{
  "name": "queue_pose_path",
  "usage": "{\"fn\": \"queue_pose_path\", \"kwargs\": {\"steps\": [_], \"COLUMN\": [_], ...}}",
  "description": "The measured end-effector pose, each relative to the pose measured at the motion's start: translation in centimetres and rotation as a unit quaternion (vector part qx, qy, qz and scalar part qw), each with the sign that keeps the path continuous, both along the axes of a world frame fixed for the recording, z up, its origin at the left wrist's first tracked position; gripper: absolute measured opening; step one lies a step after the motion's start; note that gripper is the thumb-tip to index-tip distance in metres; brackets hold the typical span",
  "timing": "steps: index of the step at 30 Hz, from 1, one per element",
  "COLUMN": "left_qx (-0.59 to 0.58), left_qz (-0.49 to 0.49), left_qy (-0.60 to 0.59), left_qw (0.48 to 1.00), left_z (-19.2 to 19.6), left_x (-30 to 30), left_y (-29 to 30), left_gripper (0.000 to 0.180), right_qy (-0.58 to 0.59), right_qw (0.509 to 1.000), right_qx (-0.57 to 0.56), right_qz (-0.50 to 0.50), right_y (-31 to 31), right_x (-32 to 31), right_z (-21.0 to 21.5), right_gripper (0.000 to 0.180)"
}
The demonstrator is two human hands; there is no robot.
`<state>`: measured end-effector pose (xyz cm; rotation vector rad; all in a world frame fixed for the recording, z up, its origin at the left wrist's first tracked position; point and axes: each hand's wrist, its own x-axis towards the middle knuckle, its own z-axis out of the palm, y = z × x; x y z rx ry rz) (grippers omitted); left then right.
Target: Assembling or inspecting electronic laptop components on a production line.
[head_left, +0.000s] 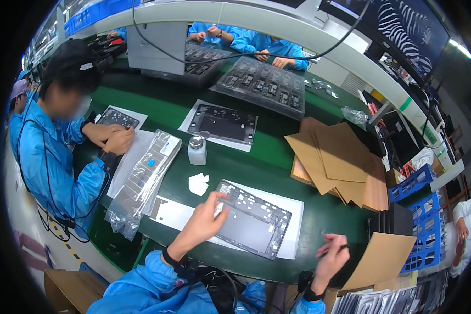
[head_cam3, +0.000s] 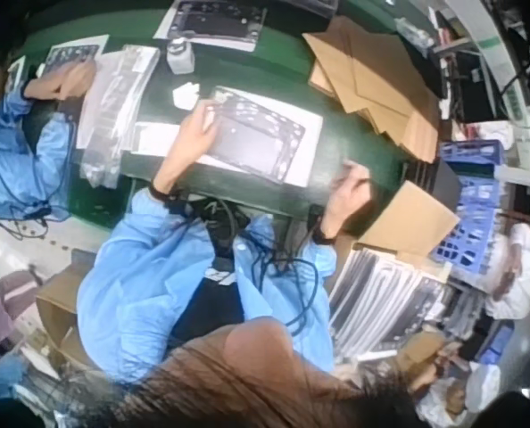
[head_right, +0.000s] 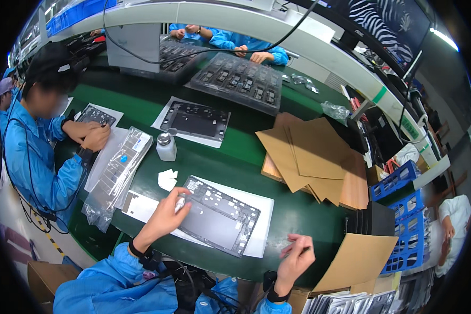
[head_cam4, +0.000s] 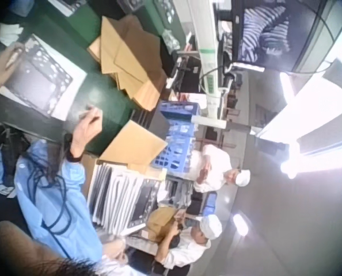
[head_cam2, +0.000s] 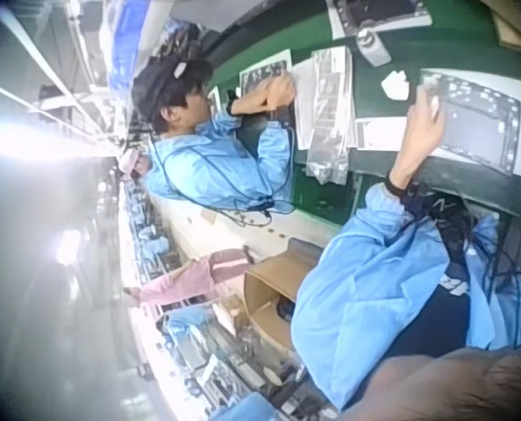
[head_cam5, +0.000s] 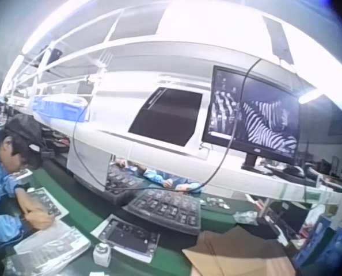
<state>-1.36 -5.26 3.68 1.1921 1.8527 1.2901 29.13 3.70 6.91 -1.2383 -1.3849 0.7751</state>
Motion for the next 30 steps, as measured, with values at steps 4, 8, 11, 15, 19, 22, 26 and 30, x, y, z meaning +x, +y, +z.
{"fn": "queue_pose_path", "kwargs": {"steps": [4, 8, 11, 15, 19, 22, 26, 30], "left_qx": [0.026, 0.037, 0.044, 0.026, 0.094, 0.13, 0.021, -0.036], "left_qz": [-0.139, -0.187, -0.15, -0.119, -0.136, -0.113, 0.034, -0.001], "left_qy": [-0.273, -0.468, -0.423, -0.471, -0.472, -0.346, 0.233, 0.302], "left_qw": [0.952, 0.863, 0.893, 0.874, 0.866, 0.922, 0.972, 0.953], "left_z": [-1.1, -0.2, 0.3, -0.8, -2.3, -2.3, -2.3, -5.5], "left_x": [0.7, 2.5, 2.3, 2.2, 2.0, 1.7, -0.4, -0.2], "left_y": [-3.6, -4.7, -4.7, -4.3, -3.7, -3.6, -3.8, -6.4], "left_gripper": [0.052, 0.068, 0.072, 0.077, 0.086, 0.088, 0.079, 0.083], "right_qy": [-0.051, -0.113, -0.115, -0.113, -0.187, -0.173, -0.326, -0.505], "right_qw": [0.983, 0.938, 0.934, 0.938, 0.924, 0.942, 0.914, 0.821], "right_qx": [0.098, -0.046, -0.05, 0.029, 0.105, 0.01, 0.046, 0.106], "right_qz": [0.145, 0.324, 0.335, 0.327, 0.317, 0.288, 0.237, 0.245], "right_y": [-0.9, -5.1, -6.8, -6.8, -6.6, -6.1, -0.7, 2.9], "right_x": [-4.9, -12.7, -14.8, -15.8, -16.3, -16.0, -13.4, -13.4], "right_z": [1.8, 1.3, -0.8, -2.8, -2.9, -1.6, 0.6, 0.1], "right_gripper": [0.022, 0.021, 0.028, 0.027, 0.03, 0.025, 0.027, 0.029]}}
